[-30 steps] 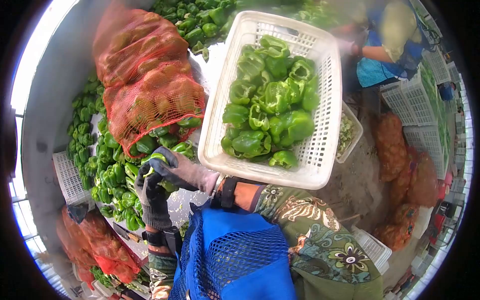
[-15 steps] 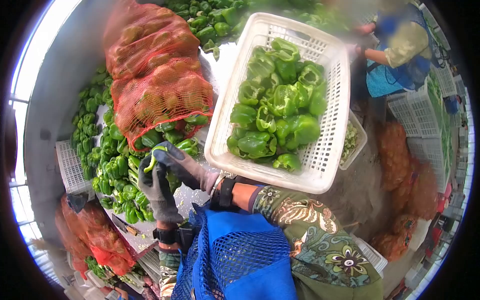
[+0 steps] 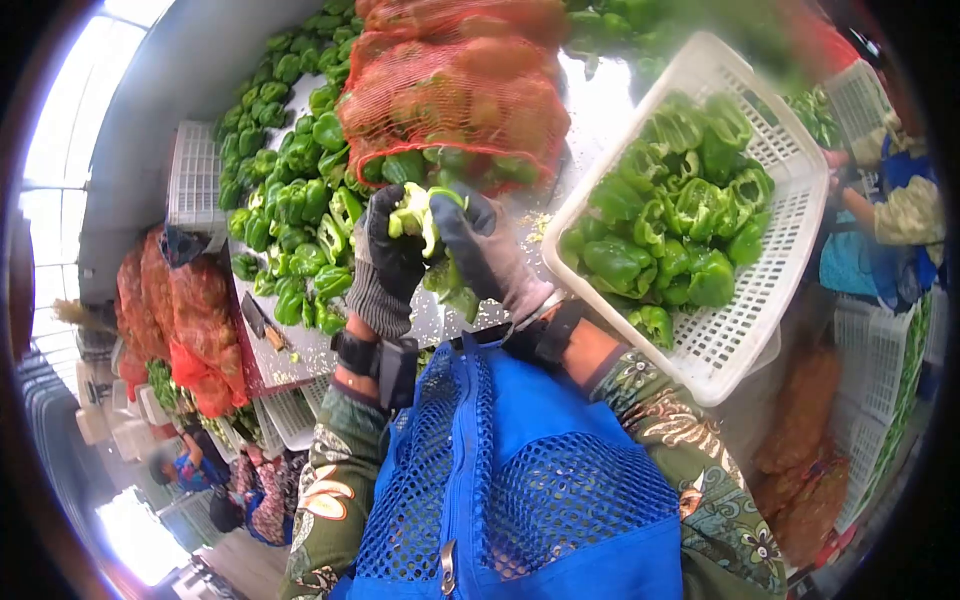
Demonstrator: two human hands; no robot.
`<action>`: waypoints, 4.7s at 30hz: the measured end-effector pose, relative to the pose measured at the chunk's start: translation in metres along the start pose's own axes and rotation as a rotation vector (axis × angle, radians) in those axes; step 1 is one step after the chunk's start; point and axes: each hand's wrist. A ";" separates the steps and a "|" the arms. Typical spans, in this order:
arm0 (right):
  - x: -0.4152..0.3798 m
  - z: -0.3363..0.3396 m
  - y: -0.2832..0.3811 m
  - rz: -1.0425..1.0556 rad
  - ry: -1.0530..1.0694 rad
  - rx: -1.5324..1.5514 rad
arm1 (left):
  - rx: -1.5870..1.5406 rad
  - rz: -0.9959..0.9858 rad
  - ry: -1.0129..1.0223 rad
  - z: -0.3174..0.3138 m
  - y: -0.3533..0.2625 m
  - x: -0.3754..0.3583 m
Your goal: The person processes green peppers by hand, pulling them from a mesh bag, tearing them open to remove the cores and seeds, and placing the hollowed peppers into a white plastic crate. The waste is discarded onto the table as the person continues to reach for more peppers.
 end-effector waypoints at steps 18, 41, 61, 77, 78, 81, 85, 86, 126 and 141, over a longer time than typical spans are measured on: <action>0.008 -0.070 -0.030 -0.007 0.304 -0.352 | -0.799 0.655 -0.595 0.063 -0.016 -0.044; 0.003 -0.062 -0.003 -0.126 0.291 0.094 | 0.314 0.043 0.153 0.087 -0.044 -0.043; 0.066 0.049 0.107 0.492 0.292 -2.057 | -0.492 0.696 -0.425 0.040 0.101 -0.120; -0.008 0.133 0.146 0.600 -0.172 -1.208 | -0.661 0.395 0.401 -0.024 -0.044 0.022; -0.018 0.151 0.150 0.495 -0.105 -1.271 | -0.533 0.279 0.555 -0.038 -0.054 0.029; -0.006 0.263 0.128 0.202 -0.270 -0.923 | -0.453 0.025 0.586 -0.078 -0.091 0.053; 0.057 0.418 0.139 -0.303 -1.100 -1.124 | -0.374 0.106 0.616 -0.095 -0.093 0.062; 0.073 0.439 0.140 -0.378 -1.085 -1.106 | -0.364 0.134 0.617 -0.097 -0.091 0.064; -0.013 0.198 0.122 0.355 -0.397 -0.748 | 0.394 -0.223 0.596 -0.186 -0.129 0.118; 0.065 0.167 0.160 0.168 -0.013 -0.761 | 0.401 0.666 0.693 0.030 0.017 -0.118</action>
Point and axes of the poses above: each hand's wrist, its own x-axis towards the middle knuckle, its own z-axis out of the back of the hand, y = z × x, and after that the axes turned 7 degrees about -z, right-handed
